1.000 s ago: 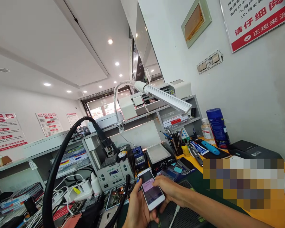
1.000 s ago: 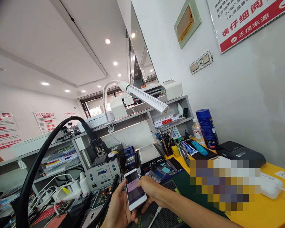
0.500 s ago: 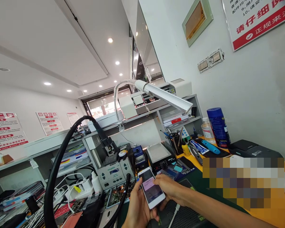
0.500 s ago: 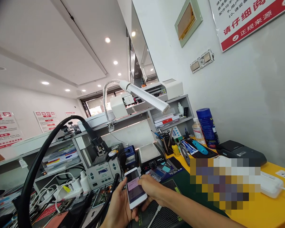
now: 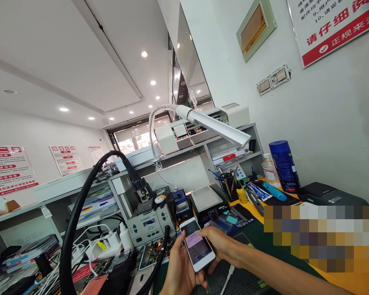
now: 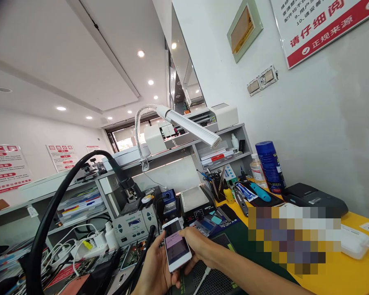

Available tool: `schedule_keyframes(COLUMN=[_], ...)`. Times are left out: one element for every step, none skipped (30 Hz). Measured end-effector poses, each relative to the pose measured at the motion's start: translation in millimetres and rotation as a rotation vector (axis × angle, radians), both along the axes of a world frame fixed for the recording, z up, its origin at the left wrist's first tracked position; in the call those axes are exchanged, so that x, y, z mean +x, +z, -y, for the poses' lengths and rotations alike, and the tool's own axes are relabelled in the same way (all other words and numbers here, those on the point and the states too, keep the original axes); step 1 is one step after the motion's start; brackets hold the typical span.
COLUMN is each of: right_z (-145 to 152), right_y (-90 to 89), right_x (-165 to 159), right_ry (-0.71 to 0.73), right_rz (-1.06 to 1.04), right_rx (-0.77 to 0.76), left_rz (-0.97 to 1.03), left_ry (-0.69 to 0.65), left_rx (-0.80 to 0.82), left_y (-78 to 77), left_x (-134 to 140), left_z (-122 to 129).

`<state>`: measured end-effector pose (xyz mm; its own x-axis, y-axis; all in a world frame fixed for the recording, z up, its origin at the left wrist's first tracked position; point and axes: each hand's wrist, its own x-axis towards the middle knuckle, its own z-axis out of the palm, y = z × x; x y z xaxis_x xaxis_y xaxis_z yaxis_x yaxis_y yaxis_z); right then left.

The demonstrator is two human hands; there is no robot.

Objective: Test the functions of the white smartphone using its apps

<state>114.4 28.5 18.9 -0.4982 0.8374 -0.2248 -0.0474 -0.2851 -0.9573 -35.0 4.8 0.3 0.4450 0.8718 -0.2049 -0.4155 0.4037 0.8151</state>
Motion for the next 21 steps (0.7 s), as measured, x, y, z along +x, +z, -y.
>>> schedule_keyframes(right_z=[0,-1,-1,-2,-2,-2,-2,-2,-2,-2,-3,-4,-5,-6,-7,-8,-8,-9,-9,-9,-8], right_y=[-0.7,-1.5,-2.1,-2.6,-2.9,-3.0,-2.9,-2.9,-3.0,-3.4,-4.2,-5.4,-7.0,-8.9,-10.7,-12.4,-13.7,-14.5,-14.7,-14.5,-13.8], right_x=[0,0,-1,-1,-1,-1,-1,-1,0,0,1,1,1,1,1,1,1,1,0,0,0], right_ry=[-0.003,-0.008,-0.015,-0.018,-0.014,-0.014,-0.015,-0.016,-0.019,-0.022,-0.026,-0.026,-0.023,-0.017,-0.014,-0.014,-0.015,-0.018,-0.023,-0.027,-0.027], right_rz=[-0.006,-0.009,-0.010,-0.008,-0.005,-0.004,-0.003,-0.002,0.000,0.002,0.004,0.004,0.001,-0.004,-0.009,-0.011,-0.010,-0.008,-0.004,-0.003,-0.002], right_rx=[-0.007,-0.015,-0.023,-0.029,-0.030,-0.027,-0.022,-0.022,-0.027,-0.033,-0.034,-0.030,-0.018,-0.002,0.015,0.027,0.032,0.032,0.028,0.025,0.022], left_rz=[-0.002,-0.002,0.000,0.003,0.006,0.007,0.006,0.006,0.005,0.003,0.000,-0.004,-0.009,-0.013,-0.017,-0.021,-0.025,-0.029,-0.034,-0.038,-0.040], left_ry=[0.011,0.013,0.015,0.014,0.012,0.010,0.008,0.007,0.007,0.009,0.012,0.016,0.018,0.021,0.023,0.025,0.027,0.031,0.036,0.040,0.044], left_rx=[0.000,-0.004,-0.006,-0.007,-0.007,-0.005,-0.005,-0.009,-0.020,-0.034,-0.045,-0.051,-0.052,-0.047,-0.037,-0.027,-0.024,-0.024,-0.025,-0.029,-0.033], left_y=[1.5,2.8,3.8,4.3,4.4,4.1,3.7,3.2,2.9,2.8,3.0,3.6,4.5,5.6,6.8,7.8,8.7,9.4,9.9,10.2,10.3], left_x=[1,2,2,3,3,2,2,2,2,2,2,2,2,3,4,4,5,5,6,6,6], left_z=[1,1,2,2,3,3,3,3,2,2,3,3,3,4,4,4,5,5,6,6,6])
